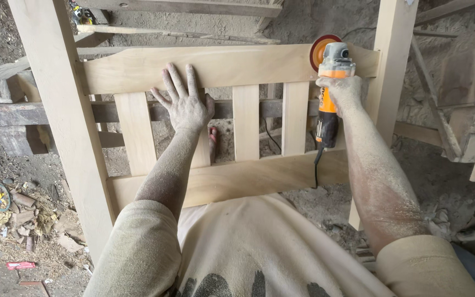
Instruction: The person uses an electric orbital sander to smooth the surfaces of a wooden chair frame. They systematically sand the horizontal slats and vertical supports, moving the tool back and forth to remove rough edges and create a uniform finish.
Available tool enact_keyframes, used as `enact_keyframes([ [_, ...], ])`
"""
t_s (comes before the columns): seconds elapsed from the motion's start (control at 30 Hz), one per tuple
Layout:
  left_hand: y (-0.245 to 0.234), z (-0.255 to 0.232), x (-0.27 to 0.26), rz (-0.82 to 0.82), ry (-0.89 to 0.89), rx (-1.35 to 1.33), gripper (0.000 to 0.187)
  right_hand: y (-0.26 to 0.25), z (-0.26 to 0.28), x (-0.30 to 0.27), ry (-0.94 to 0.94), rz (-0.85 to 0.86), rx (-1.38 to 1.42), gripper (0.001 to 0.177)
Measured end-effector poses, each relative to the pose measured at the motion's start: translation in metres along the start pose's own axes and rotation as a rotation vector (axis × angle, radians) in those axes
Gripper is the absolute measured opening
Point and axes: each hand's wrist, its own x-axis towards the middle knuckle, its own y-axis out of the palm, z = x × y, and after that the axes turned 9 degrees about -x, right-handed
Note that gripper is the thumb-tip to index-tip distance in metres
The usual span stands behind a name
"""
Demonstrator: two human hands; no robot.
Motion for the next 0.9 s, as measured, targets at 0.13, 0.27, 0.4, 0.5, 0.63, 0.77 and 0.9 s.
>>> enact_keyframes([
  [0.13, 0.001, 0.0, 0.0, 0.006, -0.01, -0.004, 0.088, -0.044, -0.007, 0.025, 0.009, -0.036, 0.072, 0.035],
  [0.27, 0.003, 0.0, 0.0, 0.028, -0.019, 0.003, 0.089, -0.067, -0.011, 0.033, 0.143, -0.117, 0.169, 0.037],
  [0.4, 0.001, 0.0, 0.0, 0.002, 0.004, 0.021, 0.088, -0.042, 0.001, 0.019, 0.08, -0.062, 0.181, 0.035],
  [0.5, 0.001, -0.001, -0.001, 0.015, -0.002, 0.012, 0.089, 0.001, 0.012, -0.006, -0.01, 0.014, 0.081, 0.034],
  [0.63, -0.002, -0.001, -0.003, 0.005, 0.001, 0.002, 0.09, 0.064, 0.027, -0.044, -0.12, 0.12, -0.08, 0.033],
  [0.77, -0.003, -0.003, 0.0, -0.011, 0.003, -0.036, 0.089, 0.094, 0.032, -0.063, -0.127, 0.131, -0.402, 0.034],
  [0.9, -0.001, 0.0, 0.001, -0.022, 0.005, -0.032, 0.089, 0.06, 0.025, -0.049, -0.104, 0.092, -0.247, 0.033],
])
